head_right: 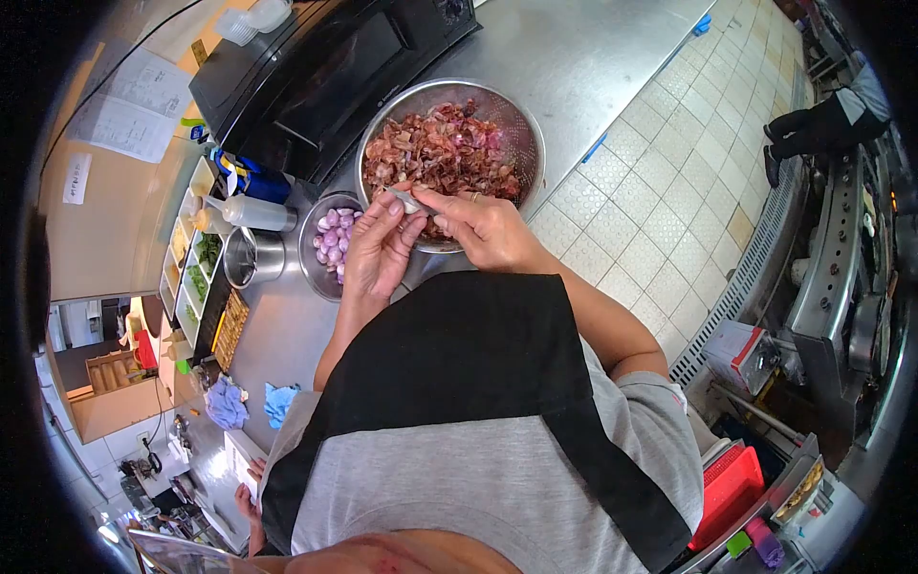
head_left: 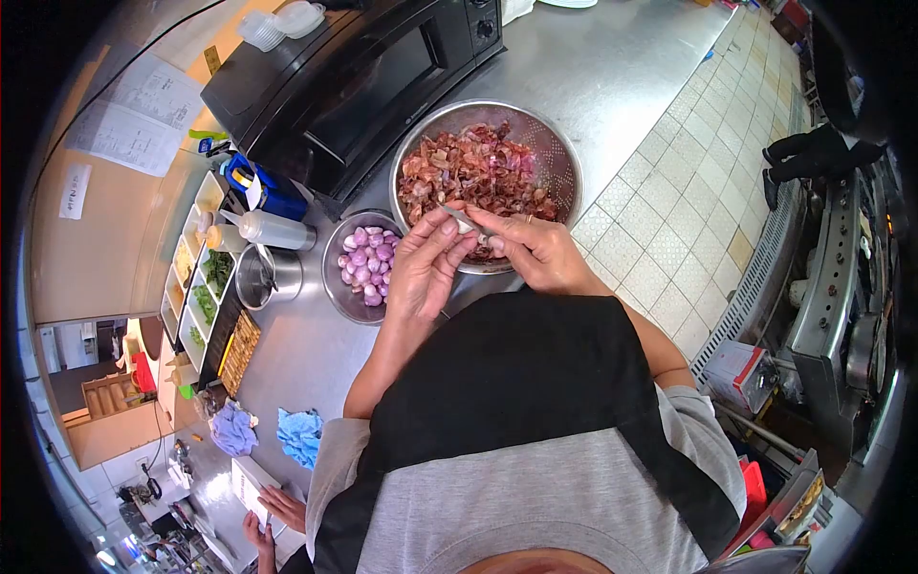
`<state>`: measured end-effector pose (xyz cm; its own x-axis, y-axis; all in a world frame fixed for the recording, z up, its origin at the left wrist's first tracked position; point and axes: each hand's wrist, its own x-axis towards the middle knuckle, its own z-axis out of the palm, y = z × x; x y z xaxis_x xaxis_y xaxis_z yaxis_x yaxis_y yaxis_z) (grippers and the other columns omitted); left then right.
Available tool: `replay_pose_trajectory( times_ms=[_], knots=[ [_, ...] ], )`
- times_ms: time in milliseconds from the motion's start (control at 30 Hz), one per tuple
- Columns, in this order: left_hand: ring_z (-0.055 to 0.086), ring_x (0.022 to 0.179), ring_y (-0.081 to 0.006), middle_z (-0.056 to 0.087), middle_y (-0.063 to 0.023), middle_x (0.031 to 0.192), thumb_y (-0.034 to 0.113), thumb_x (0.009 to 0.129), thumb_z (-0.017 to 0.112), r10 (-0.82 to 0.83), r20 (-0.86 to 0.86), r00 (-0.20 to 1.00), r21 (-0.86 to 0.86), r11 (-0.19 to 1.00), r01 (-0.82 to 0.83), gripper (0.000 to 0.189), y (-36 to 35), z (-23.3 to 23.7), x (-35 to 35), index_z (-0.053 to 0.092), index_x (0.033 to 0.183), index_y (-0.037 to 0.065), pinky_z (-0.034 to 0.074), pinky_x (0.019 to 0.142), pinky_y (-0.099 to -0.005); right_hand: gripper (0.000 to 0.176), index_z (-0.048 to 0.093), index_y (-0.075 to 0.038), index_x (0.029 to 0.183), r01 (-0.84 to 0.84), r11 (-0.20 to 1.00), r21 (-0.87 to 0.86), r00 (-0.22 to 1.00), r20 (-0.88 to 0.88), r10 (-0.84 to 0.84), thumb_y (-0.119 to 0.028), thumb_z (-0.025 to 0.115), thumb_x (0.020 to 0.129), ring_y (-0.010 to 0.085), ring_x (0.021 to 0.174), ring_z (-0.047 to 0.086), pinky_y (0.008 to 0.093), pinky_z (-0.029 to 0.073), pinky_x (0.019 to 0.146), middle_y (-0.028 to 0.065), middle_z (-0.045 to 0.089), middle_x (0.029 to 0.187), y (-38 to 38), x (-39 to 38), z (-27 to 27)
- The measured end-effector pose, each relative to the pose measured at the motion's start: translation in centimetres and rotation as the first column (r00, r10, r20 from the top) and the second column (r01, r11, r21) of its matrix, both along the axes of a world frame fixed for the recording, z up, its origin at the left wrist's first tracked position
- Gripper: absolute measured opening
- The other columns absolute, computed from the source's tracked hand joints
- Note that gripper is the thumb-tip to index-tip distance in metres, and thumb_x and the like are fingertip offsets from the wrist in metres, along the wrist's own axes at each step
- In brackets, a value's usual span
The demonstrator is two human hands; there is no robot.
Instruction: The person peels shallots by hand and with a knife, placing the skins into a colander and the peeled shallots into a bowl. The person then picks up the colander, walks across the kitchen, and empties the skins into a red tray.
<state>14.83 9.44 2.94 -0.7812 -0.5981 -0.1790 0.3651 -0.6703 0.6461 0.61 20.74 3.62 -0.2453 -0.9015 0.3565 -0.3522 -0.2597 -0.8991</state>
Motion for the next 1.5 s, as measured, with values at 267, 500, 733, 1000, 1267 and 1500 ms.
replay_pose_trajectory(
  times_ms=[267, 500, 733, 1000, 1267, 1500],
  knots=[
    [0.062, 0.094, -0.0207, 0.060, -0.0160, 0.107, 0.001, 0.088, 0.053, -0.044, -0.076, 0.996, -0.056, 0.998, 0.040, 0.025, -0.5, 0.3, 0.3, 0.053, 0.113, -0.004, 0.054, 0.084, -0.0296, 0.038, 0.051, -0.010, 0.129, -0.169, 0.963, 0.211, 0.702, 0.711, -0.032, -0.010, 0.053, 0.092, 0.0058, 0.056, 0.044, 0.0192, 0.036, 0.047, 0.0016, 0.055, 0.074, 0.3, -1.5, 0.1],
    [0.061, 0.091, -0.0172, 0.060, -0.0123, 0.105, -0.002, 0.086, 0.056, -0.030, -0.053, 0.998, -0.061, 0.998, 0.026, 0.026, -0.3, -0.4, -0.1, 0.053, 0.111, -0.002, 0.052, 0.082, -0.0271, 0.041, 0.045, -0.009, 0.133, -0.191, 0.951, 0.242, 0.741, 0.671, -0.022, -0.009, 0.050, 0.093, 0.0067, 0.054, 0.043, 0.0194, 0.035, 0.046, 0.0016, 0.053, 0.076, 0.6, -0.7, 1.4],
    [0.061, 0.088, -0.0142, 0.060, -0.0077, 0.098, -0.004, 0.083, 0.060, 0.052, 0.041, 0.998, -0.118, 0.992, -0.046, 0.026, 0.3, 0.0, -0.4, 0.055, 0.108, 0.002, 0.053, 0.078, -0.0255, 0.044, 0.041, -0.011, 0.135, -0.253, 0.933, 0.256, 0.779, 0.625, 0.040, -0.010, 0.050, 0.092, 0.0057, 0.053, 0.041, 0.0194, 0.034, 0.046, 0.0007, 0.051, 0.076, 0.5, -0.2, 1.3],
    [0.062, 0.088, -0.0155, 0.062, -0.0095, 0.098, -0.003, 0.083, 0.061, 0.023, 0.056, 0.998, -0.167, 0.986, -0.013, 0.023, 0.4, -0.3, -0.2, 0.057, 0.105, 0.000, 0.053, 0.078, -0.0267, 0.033, 0.047, -0.010, 0.124, -0.213, 0.954, 0.212, 0.765, 0.643, 0.027, -0.010, 0.051, 0.092, 0.0054, 0.053, 0.040, 0.0199, 0.033, 0.045, 0.0016, 0.050, 0.076, 0.1, 0.2, 0.2],
    [0.059, 0.098, -0.0165, 0.062, -0.0112, 0.106, -0.003, 0.082, 0.061, -0.046, 0.073, 0.996, -0.243, 0.968, 0.063, 0.029, 0.3, 0.0, 0.2, 0.057, 0.111, -0.001, 0.050, 0.086, -0.0289, 0.029, 0.046, -0.007, 0.122, -0.343, 0.936, 0.081, 0.376, 0.925, 0.057, -0.013, 0.049, 0.094, 0.0072, 0.055, 0.043, 0.0206, 0.036, 0.046, 0.0031, 0.053, 0.077, 0.3, -1.4, 0.4],
    [0.059, 0.095, -0.0148, 0.061, -0.0073, 0.102, -0.001, 0.081, 0.062, -0.053, 0.091, 0.994, -0.217, 0.974, 0.072, 0.032, -0.2, 0.3, 0.3, 0.056, 0.113, -0.001, 0.049, 0.085, -0.0283, 0.042, 0.044, -0.013, 0.134, -0.265, 0.938, 0.225, 0.720, 0.693, 0.037, -0.013, 0.050, 0.093, 0.0046, 0.053, 0.042, 0.0194, 0.036, 0.047, 0.0010, 0.053, 0.076, 0.5, -0.8, 1.0]
  ],
)
